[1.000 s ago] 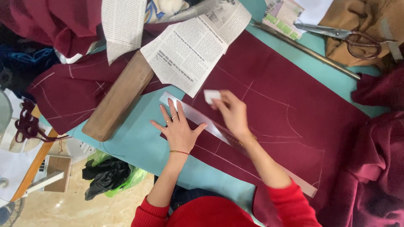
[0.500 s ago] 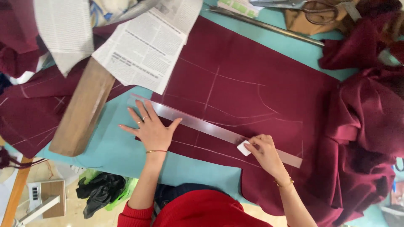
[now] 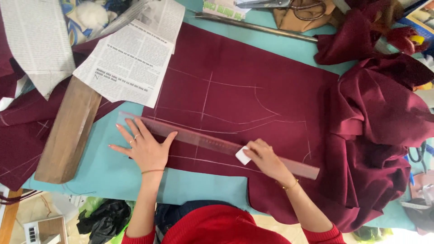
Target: The person marks a maroon fabric using a ruler and chalk, then cuts the fabric along the marked lines with scissors. The person also handles a newspaper and a wooden block during the process.
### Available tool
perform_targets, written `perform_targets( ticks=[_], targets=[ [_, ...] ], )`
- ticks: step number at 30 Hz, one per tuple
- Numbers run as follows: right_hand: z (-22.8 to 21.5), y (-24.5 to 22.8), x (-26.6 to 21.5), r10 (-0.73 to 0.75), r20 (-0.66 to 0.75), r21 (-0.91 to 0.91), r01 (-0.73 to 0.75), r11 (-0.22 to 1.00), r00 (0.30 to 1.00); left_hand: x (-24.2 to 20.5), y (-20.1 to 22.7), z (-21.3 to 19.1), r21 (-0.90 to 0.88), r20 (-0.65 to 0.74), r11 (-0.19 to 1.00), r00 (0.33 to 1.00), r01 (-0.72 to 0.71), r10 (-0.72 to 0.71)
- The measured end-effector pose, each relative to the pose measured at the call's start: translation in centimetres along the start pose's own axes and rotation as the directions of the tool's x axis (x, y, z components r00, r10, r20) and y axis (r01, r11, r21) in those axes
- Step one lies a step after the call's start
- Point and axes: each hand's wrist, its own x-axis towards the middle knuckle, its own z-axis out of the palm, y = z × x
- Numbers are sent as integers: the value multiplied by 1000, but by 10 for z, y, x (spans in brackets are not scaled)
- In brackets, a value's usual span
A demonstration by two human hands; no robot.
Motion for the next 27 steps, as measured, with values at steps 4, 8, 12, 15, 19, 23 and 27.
perform_targets(
  ticks=[4,8,12,15,19,23,27],
  targets=[
    [4,-5,-12,21,100,60,-27,998,995,-27,0,-13,-291,221,926,958,241,-180],
    [-29,-22,-17,-13,187,137,-13,990,982,-40,35,-93,-684,484,228,665,693,-569],
    [-52,-20,-7,-87,238,176,45,983,967,-70,26,-92,-541,833,-516,335,664,-441],
    [-60,-20,6,-105,306,185,49,982,946,-52,27,-102,-193,980,-611,182,768,-82],
    [-63,-2,29,-225,338,121,195,973,914,-69,20,-68,-278,952,-463,307,842,-12],
    [-84,31,51,-17,-147,241,53,969,989,-79,23,-50,-303,951,-482,291,822,-102],
    [-117,55,60,145,-425,479,86,874,893,-64,36,-72,-248,968,-507,188,826,-166]
  ],
)
